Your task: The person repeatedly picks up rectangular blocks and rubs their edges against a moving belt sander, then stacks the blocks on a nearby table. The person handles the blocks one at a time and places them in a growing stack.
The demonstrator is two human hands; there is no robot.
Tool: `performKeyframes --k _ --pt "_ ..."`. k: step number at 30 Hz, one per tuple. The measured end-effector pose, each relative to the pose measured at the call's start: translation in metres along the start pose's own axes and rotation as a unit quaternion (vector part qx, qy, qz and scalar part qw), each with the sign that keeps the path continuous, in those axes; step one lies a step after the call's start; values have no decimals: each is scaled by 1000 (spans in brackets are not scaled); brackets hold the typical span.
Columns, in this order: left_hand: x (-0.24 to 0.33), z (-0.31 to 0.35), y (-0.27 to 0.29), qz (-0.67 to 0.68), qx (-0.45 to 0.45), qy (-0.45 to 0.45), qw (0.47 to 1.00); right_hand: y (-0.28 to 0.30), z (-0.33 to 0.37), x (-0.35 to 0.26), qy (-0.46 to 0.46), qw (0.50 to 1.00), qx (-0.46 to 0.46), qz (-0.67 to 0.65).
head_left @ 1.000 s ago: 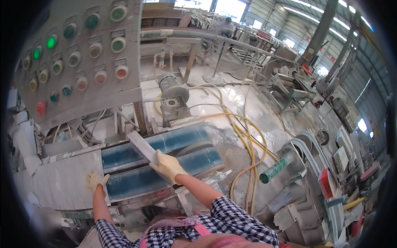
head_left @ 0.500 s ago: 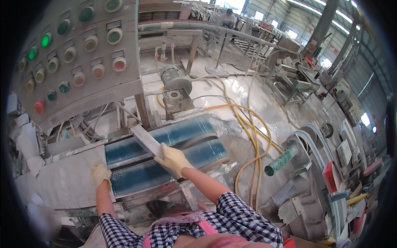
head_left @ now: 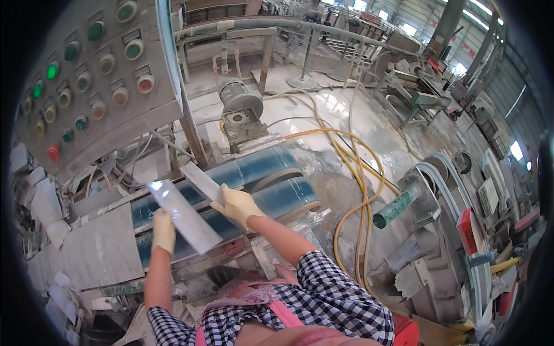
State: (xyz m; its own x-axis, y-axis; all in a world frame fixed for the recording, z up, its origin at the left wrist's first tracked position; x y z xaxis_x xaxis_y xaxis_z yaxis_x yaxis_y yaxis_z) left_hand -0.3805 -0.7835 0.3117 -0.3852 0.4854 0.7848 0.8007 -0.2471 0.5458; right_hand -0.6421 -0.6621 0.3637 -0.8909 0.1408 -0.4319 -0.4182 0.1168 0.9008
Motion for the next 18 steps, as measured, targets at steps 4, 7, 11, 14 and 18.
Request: performKeyframes --k 4,7,11,14,18 --pt "17 -1 -91 344 82 290 889 2 -2 4 -4 1000 -11 -7" --pt "45 -10 -109 464 -21 260 846 4 -2 5 5 999 -27 -24" --pt "74 -51 -67 -27 -71 43 996 5 -1 -1 9 998 -52 41" --pt "87 -85 -53 -335 -65 -17 940 2 -5 -3 -45 996 -55 50" --pt "120 -110 -93 -482 -176 -245 822 -4 -9 -3 -67 997 -29 38"
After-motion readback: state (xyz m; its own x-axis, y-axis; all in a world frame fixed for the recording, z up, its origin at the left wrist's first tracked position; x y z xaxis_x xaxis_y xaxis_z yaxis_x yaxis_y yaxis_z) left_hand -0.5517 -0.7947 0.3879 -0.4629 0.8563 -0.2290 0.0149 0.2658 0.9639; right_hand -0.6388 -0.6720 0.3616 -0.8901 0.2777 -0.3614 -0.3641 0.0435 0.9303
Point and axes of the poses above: each hand's wrist, its own z-axis away from the middle knuckle, its own y-axis out of the back of the hand, x = y × z, the point moved 6 cm from there along -z, towards the middle knuckle, and after that the axes turned 10 degrees about z, right-handed, at the moved point
